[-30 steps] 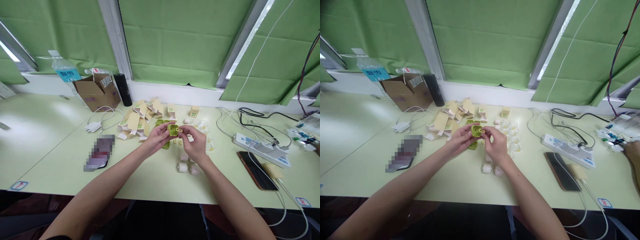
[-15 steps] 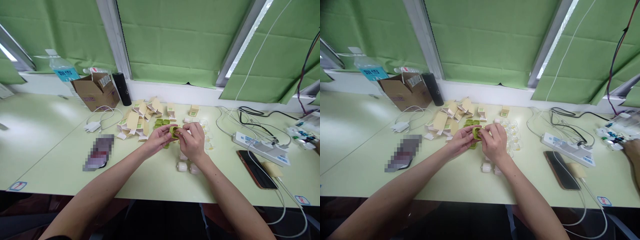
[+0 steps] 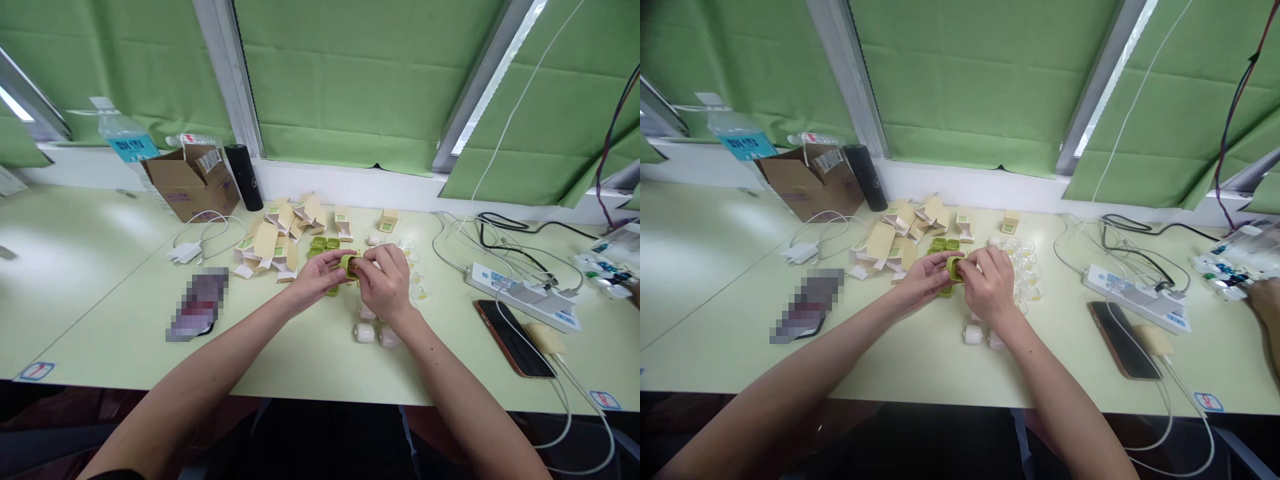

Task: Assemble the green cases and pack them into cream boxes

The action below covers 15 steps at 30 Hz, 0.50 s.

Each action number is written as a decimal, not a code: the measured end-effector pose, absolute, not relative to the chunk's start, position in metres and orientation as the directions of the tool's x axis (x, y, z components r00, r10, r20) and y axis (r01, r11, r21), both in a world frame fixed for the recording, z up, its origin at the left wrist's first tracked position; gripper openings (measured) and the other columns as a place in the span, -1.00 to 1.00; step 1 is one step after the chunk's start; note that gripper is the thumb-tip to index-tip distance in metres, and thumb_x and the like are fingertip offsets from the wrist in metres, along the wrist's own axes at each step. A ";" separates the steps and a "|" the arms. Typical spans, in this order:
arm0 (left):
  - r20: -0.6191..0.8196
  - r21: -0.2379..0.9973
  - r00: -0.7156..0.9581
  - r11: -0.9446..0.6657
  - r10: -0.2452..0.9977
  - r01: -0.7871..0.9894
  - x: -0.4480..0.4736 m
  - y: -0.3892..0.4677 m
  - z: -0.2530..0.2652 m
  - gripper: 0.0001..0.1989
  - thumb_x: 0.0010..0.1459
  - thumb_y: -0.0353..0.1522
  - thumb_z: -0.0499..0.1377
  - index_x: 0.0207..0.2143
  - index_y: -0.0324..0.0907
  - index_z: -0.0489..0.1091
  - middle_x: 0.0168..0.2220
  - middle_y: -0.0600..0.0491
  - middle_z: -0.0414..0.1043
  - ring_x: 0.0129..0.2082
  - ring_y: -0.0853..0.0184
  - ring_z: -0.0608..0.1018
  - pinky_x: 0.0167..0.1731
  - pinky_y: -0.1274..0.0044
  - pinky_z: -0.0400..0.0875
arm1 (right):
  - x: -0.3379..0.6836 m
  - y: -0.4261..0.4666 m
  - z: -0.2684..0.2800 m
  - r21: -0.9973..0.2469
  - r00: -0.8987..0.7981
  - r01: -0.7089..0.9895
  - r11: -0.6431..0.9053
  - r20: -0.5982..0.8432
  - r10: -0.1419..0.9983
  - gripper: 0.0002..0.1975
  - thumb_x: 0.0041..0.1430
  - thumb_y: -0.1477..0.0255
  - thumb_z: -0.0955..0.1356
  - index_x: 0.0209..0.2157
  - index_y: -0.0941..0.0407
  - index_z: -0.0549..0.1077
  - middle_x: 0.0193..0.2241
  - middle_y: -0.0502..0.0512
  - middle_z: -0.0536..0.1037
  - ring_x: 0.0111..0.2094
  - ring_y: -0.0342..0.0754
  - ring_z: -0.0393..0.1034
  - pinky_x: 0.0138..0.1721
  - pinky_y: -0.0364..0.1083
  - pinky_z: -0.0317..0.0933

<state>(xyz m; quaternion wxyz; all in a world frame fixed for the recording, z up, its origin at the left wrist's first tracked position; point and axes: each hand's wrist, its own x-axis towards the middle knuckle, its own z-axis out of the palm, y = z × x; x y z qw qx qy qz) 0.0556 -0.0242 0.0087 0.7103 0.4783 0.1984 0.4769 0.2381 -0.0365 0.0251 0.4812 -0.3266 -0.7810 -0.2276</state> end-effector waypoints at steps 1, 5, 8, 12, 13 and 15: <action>0.173 0.870 0.464 0.087 0.869 -0.486 0.056 -0.024 0.008 -0.45 0.00 -0.23 0.55 0.05 -0.16 0.59 0.05 -0.14 0.58 0.00 0.22 0.63 0.06 0.36 0.57 | 0.238 -0.036 0.025 0.044 -0.331 0.719 0.693 0.900 0.285 -0.83 0.29 0.62 0.37 -0.31 0.07 0.51 -0.40 0.09 0.49 -0.31 0.00 0.25 -0.30 0.00 0.04; 0.159 0.875 0.467 0.095 0.870 -0.474 0.056 -0.024 0.007 -0.46 -0.01 -0.25 0.55 0.02 -0.18 0.60 0.03 -0.14 0.59 -0.07 0.28 0.63 -0.01 0.44 0.57 | 0.239 -0.033 0.022 0.038 -0.338 0.702 0.711 0.896 0.286 -0.83 0.31 0.60 0.37 -0.34 0.07 0.52 -0.43 0.06 0.46 -0.32 -0.01 0.23 -0.29 -0.01 0.06; 0.152 0.874 0.466 0.102 0.872 -0.475 0.056 -0.025 0.007 -0.48 -0.01 -0.26 0.55 0.01 -0.20 0.59 0.02 -0.15 0.60 -0.06 0.26 0.64 -0.01 0.44 0.57 | 0.242 -0.030 0.022 0.030 -0.344 0.687 0.726 0.893 0.289 -0.85 0.31 0.57 0.39 -0.32 0.05 0.54 -0.44 0.06 0.45 -0.32 -0.01 0.23 -0.30 -0.01 0.10; 0.152 0.868 0.438 0.093 0.886 -0.488 0.054 -0.023 0.009 -0.44 -0.01 -0.24 0.55 0.04 -0.19 0.57 -0.03 -0.11 0.61 -0.03 0.21 0.66 0.08 0.35 0.55 | 0.249 -0.028 0.026 -0.020 -0.368 0.611 0.791 0.878 0.306 -0.80 0.33 0.59 0.35 -0.14 0.03 0.55 -0.34 0.11 0.53 -0.28 0.01 0.34 -0.28 0.00 0.24; 0.157 0.865 0.420 0.081 0.894 -0.495 0.053 -0.022 0.009 -0.43 -0.02 -0.23 0.55 0.05 -0.18 0.56 -0.03 -0.10 0.61 -0.03 0.20 0.66 0.10 0.33 0.54 | 0.251 -0.028 0.027 -0.042 -0.363 0.584 0.810 0.880 0.307 -0.77 0.33 0.60 0.34 -0.09 0.03 0.54 -0.30 0.13 0.55 -0.25 0.03 0.38 -0.26 0.02 0.28; 0.166 0.862 0.369 0.047 0.914 -0.504 0.052 -0.020 0.010 -0.41 -0.03 -0.23 0.56 0.05 -0.18 0.55 -0.03 -0.08 0.61 -0.02 0.19 0.67 0.13 0.31 0.52 | 0.254 -0.029 0.029 -0.090 -0.331 0.528 0.844 0.894 0.303 -0.73 0.33 0.59 0.33 -0.02 0.02 0.50 -0.24 0.15 0.59 -0.19 0.08 0.47 -0.21 0.07 0.38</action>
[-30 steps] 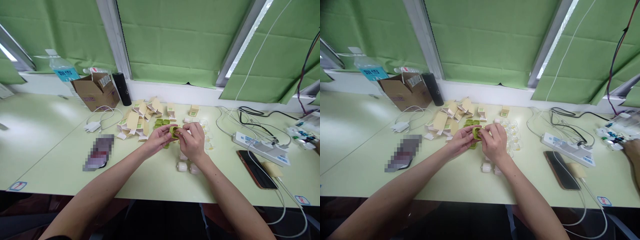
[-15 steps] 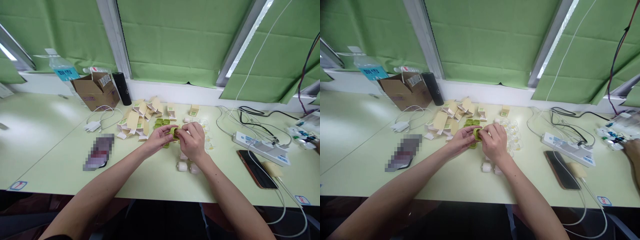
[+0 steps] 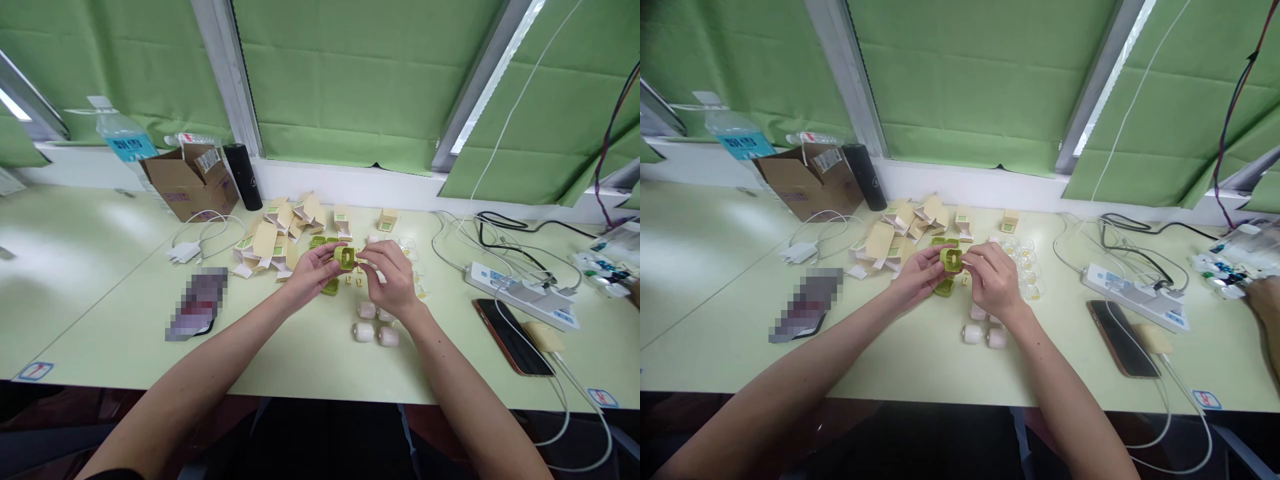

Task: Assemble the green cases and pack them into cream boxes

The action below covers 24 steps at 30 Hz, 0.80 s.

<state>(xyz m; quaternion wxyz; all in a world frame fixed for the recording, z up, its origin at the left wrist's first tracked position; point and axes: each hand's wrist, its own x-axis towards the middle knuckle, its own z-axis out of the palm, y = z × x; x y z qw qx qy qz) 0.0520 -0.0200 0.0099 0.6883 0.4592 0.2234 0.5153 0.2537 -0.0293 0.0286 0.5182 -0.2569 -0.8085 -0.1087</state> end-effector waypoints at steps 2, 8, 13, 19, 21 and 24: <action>0.170 0.865 0.316 0.012 0.933 -0.502 0.052 -0.019 0.010 -0.40 -0.04 -0.22 0.56 0.04 -0.18 0.53 -0.01 -0.08 0.60 -0.03 0.19 0.68 0.11 0.31 0.53 | 0.253 -0.030 0.028 -0.151 -0.293 0.486 0.861 0.900 0.323 -0.69 0.32 0.54 0.37 0.07 0.02 0.45 -0.15 0.19 0.61 -0.10 0.13 0.52 -0.14 0.14 0.45; 0.220 0.900 0.174 -0.131 0.960 -0.415 0.058 -0.021 0.009 -0.37 -0.17 -0.23 0.61 -0.07 -0.21 0.49 -0.11 -0.06 0.59 -0.13 0.26 0.65 -0.02 0.39 0.54 | 0.243 -0.032 0.015 -0.349 -0.294 0.492 0.797 0.795 0.530 -0.50 0.32 0.41 0.42 0.26 0.01 0.33 0.08 0.25 0.59 0.06 0.17 0.51 -0.06 0.16 0.52; 0.274 0.913 0.169 -0.201 0.947 -0.356 0.061 -0.026 0.010 -0.35 -0.20 -0.20 0.62 -0.10 -0.18 0.45 -0.11 -0.05 0.55 -0.12 0.26 0.61 -0.03 0.41 0.54 | 0.238 -0.031 0.010 -0.406 -0.231 0.456 0.792 0.806 0.545 -0.60 0.32 0.49 0.36 0.17 0.01 0.41 0.01 0.20 0.63 -0.03 0.10 0.55 -0.11 0.11 0.53; 0.313 0.931 0.131 -0.276 0.941 -0.238 0.061 -0.027 0.012 -0.50 0.07 0.03 0.43 -0.24 -0.20 0.48 -0.29 0.03 0.49 -0.36 0.39 0.51 -0.31 0.53 0.48 | 0.239 -0.030 0.010 -0.449 -0.167 0.447 0.774 0.808 0.565 -0.61 0.28 0.45 0.43 0.13 0.01 0.45 0.00 0.17 0.63 -0.14 0.06 0.57 -0.15 0.08 0.53; 0.319 0.936 0.115 -0.293 0.941 -0.196 0.061 -0.027 0.012 -0.51 0.07 0.05 0.41 -0.29 -0.19 0.47 -0.37 0.08 0.45 -0.43 0.42 0.45 -0.38 0.55 0.41 | 0.238 -0.029 0.009 -0.446 -0.181 0.443 0.778 0.805 0.565 -0.62 0.29 0.44 0.43 0.13 0.01 0.46 -0.01 0.18 0.63 -0.13 0.07 0.56 -0.15 0.09 0.53; 0.325 0.938 0.098 -0.308 0.940 -0.160 0.061 -0.027 0.013 -0.54 0.08 0.03 0.41 -0.34 -0.18 0.47 -0.41 0.10 0.42 -0.44 0.42 0.42 -0.39 0.55 0.37 | 0.237 -0.030 0.008 -0.437 -0.202 0.418 0.797 0.810 0.550 -0.63 0.30 0.44 0.43 0.12 0.00 0.46 -0.01 0.19 0.63 -0.07 0.08 0.54 -0.13 0.10 0.53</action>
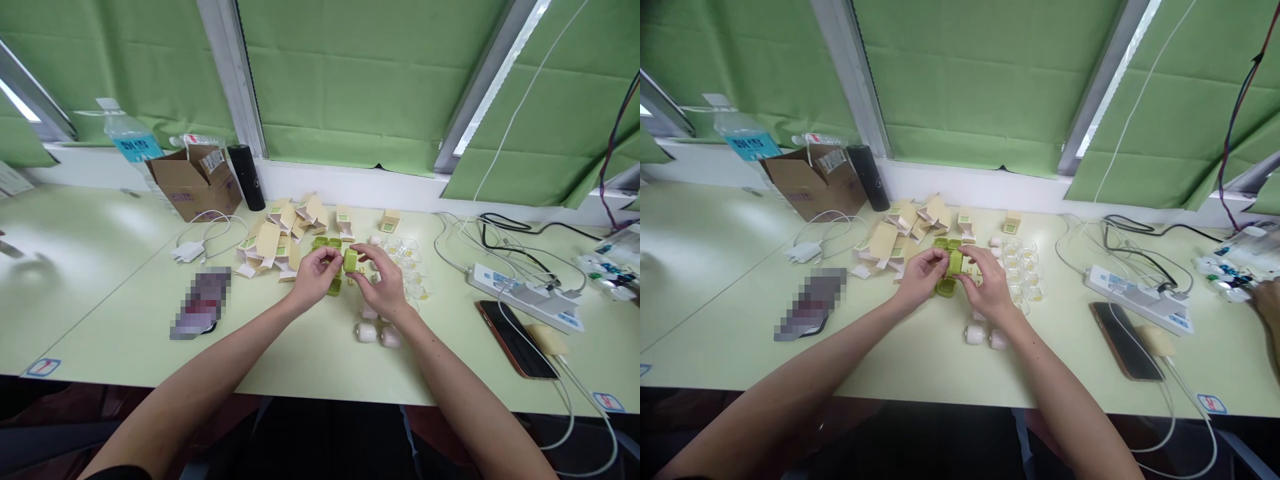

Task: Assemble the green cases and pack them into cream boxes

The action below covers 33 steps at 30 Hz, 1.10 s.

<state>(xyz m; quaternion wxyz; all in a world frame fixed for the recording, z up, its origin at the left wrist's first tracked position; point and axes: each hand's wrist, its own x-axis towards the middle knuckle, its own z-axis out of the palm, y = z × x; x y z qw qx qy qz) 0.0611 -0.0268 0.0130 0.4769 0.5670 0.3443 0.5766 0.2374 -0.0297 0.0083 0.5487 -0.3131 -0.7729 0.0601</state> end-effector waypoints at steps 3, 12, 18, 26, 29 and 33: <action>0.317 0.941 0.103 -0.300 0.943 -0.155 0.059 -0.026 0.014 -0.57 0.10 0.00 0.41 -0.35 -0.18 0.46 -0.43 0.11 0.42 -0.45 0.42 0.41 -0.39 0.54 0.36 | 0.237 -0.031 0.010 -0.431 -0.208 0.416 0.801 0.812 0.545 -0.63 0.30 0.43 0.43 0.12 0.01 0.46 -0.03 0.19 0.62 -0.07 0.09 0.53 -0.14 0.10 0.53; 0.210 0.932 0.151 -0.151 0.966 -0.330 0.053 -0.020 0.011 -0.57 0.08 -0.06 0.45 -0.25 -0.22 0.51 -0.36 0.07 0.48 -0.41 0.41 0.50 -0.39 0.56 0.43 | 0.239 -0.032 0.013 -0.400 -0.193 0.472 0.786 0.823 0.534 -0.61 0.32 0.44 0.41 0.16 -0.01 0.44 -0.01 0.22 0.60 -0.04 0.12 0.53 -0.16 0.11 0.55; 0.156 0.849 0.400 0.084 0.903 -0.522 0.053 -0.020 0.010 -0.47 0.06 -0.16 0.50 0.00 -0.22 0.51 -0.19 -0.06 0.60 -0.21 0.27 0.65 -0.14 0.42 0.58 | 0.239 -0.034 0.011 -0.284 -0.251 0.540 0.792 0.844 0.474 -0.52 0.33 0.50 0.38 0.26 0.00 0.38 0.04 0.27 0.56 0.06 0.16 0.50 -0.02 0.17 0.53; 0.156 0.800 0.501 0.188 0.852 -0.570 0.054 -0.023 0.011 -0.55 0.09 -0.19 0.48 -0.04 -0.25 0.56 -0.20 -0.06 0.60 -0.20 0.29 0.65 -0.12 0.49 0.55 | 0.236 -0.034 0.010 -0.172 -0.290 0.535 0.828 0.882 0.371 -0.71 0.36 0.50 0.36 0.08 0.02 0.45 -0.01 0.27 0.59 0.01 0.16 0.54 -0.03 0.19 0.51; 0.155 0.796 0.505 0.195 0.849 -0.573 0.055 -0.024 0.013 -0.55 0.08 -0.20 0.49 -0.05 -0.25 0.57 -0.22 -0.05 0.59 -0.21 0.32 0.63 -0.13 0.51 0.53 | 0.236 -0.034 0.011 -0.121 -0.309 0.553 0.825 0.889 0.338 -0.76 0.36 0.52 0.36 0.02 0.01 0.49 -0.01 0.27 0.58 -0.03 0.13 0.54 -0.09 0.15 0.51; 0.164 0.800 0.505 0.185 0.847 -0.571 0.055 -0.026 0.015 -0.55 0.08 -0.19 0.50 -0.06 -0.26 0.57 -0.24 -0.04 0.58 -0.24 0.33 0.62 -0.12 0.51 0.53 | 0.236 -0.034 0.012 -0.087 -0.321 0.552 0.829 0.896 0.308 -0.74 0.36 0.53 0.36 0.03 0.02 0.52 -0.01 0.27 0.58 -0.03 0.12 0.53 -0.11 0.12 0.51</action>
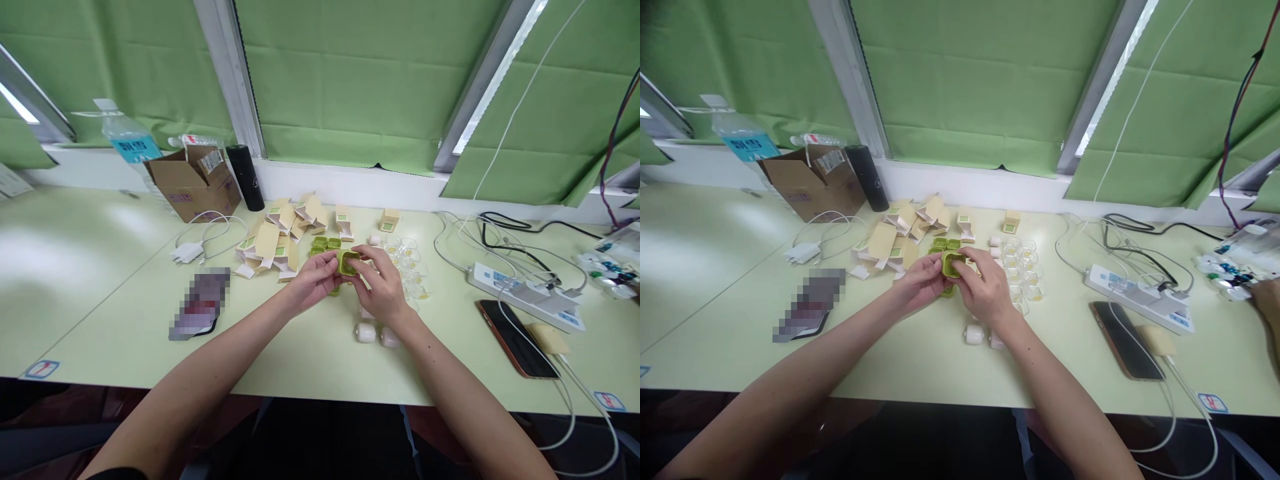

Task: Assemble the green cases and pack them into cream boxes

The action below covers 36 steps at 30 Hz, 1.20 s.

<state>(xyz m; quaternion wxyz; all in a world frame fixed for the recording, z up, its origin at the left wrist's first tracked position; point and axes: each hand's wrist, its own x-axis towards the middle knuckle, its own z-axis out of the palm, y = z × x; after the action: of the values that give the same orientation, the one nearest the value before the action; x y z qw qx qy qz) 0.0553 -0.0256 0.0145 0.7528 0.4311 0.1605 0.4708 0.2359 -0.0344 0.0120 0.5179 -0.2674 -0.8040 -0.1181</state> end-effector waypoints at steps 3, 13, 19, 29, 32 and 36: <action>0.173 0.808 0.506 0.171 0.845 -0.563 0.055 -0.026 0.015 -0.56 0.09 -0.18 0.49 -0.07 -0.24 0.58 -0.26 -0.02 0.58 -0.23 0.34 0.62 -0.11 0.51 0.53 | 0.236 -0.035 0.012 -0.088 -0.325 0.558 0.825 0.892 0.315 -0.74 0.37 0.52 0.36 0.03 0.00 0.53 -0.01 0.26 0.58 -0.02 0.12 0.52 -0.09 0.13 0.51; 0.180 0.798 0.514 0.182 0.839 -0.575 0.054 -0.026 0.014 -0.59 0.08 -0.21 0.49 -0.09 -0.26 0.58 -0.30 -0.01 0.55 -0.26 0.34 0.60 -0.15 0.53 0.52 | 0.236 -0.035 0.012 -0.077 -0.320 0.567 0.820 0.897 0.305 -0.76 0.37 0.52 0.34 -0.01 0.02 0.56 -0.02 0.25 0.59 -0.05 0.11 0.52 -0.11 0.12 0.49; 0.182 0.777 0.515 0.198 0.837 -0.597 0.055 -0.026 0.014 -0.56 0.07 -0.22 0.50 -0.08 -0.29 0.57 -0.28 -0.02 0.56 -0.23 0.34 0.61 -0.13 0.54 0.51 | 0.234 -0.036 0.012 -0.077 -0.298 0.607 0.791 0.901 0.316 -0.84 0.37 0.51 0.35 -0.10 0.03 0.56 -0.04 0.24 0.61 -0.09 0.08 0.54 -0.14 0.09 0.50; 0.183 0.765 0.512 0.205 0.839 -0.610 0.055 -0.027 0.014 -0.57 0.07 -0.24 0.51 -0.06 -0.27 0.59 -0.27 -0.02 0.56 -0.26 0.37 0.59 -0.16 0.56 0.54 | 0.235 -0.033 0.012 -0.040 -0.303 0.573 0.819 0.918 0.257 -0.80 0.32 0.57 0.38 -0.11 0.01 0.54 -0.01 0.24 0.60 -0.09 0.10 0.52 -0.15 0.10 0.48; 0.179 0.771 0.512 0.204 0.840 -0.603 0.056 -0.027 0.014 -0.56 0.07 -0.23 0.51 -0.06 -0.26 0.58 -0.25 -0.03 0.58 -0.25 0.35 0.61 -0.15 0.54 0.54 | 0.235 -0.034 0.012 -0.067 -0.296 0.567 0.821 0.913 0.279 -0.81 0.33 0.57 0.38 -0.12 0.01 0.54 -0.01 0.23 0.61 -0.08 0.10 0.52 -0.15 0.11 0.48; 0.188 0.785 0.520 0.191 0.833 -0.589 0.056 -0.026 0.013 -0.57 0.08 -0.19 0.49 -0.08 -0.25 0.58 -0.21 -0.07 0.61 -0.19 0.29 0.66 -0.11 0.51 0.55 | 0.235 -0.036 0.014 -0.131 -0.278 0.522 0.843 0.908 0.314 -0.77 0.31 0.56 0.39 -0.04 0.02 0.48 -0.02 0.25 0.62 -0.03 0.14 0.54 -0.09 0.14 0.47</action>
<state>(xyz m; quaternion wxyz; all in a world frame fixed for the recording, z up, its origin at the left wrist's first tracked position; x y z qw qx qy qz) 0.0556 -0.0257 0.0132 0.7584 0.4301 0.1417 0.4688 0.2352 -0.0357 0.0142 0.5401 -0.2634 -0.7934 -0.0966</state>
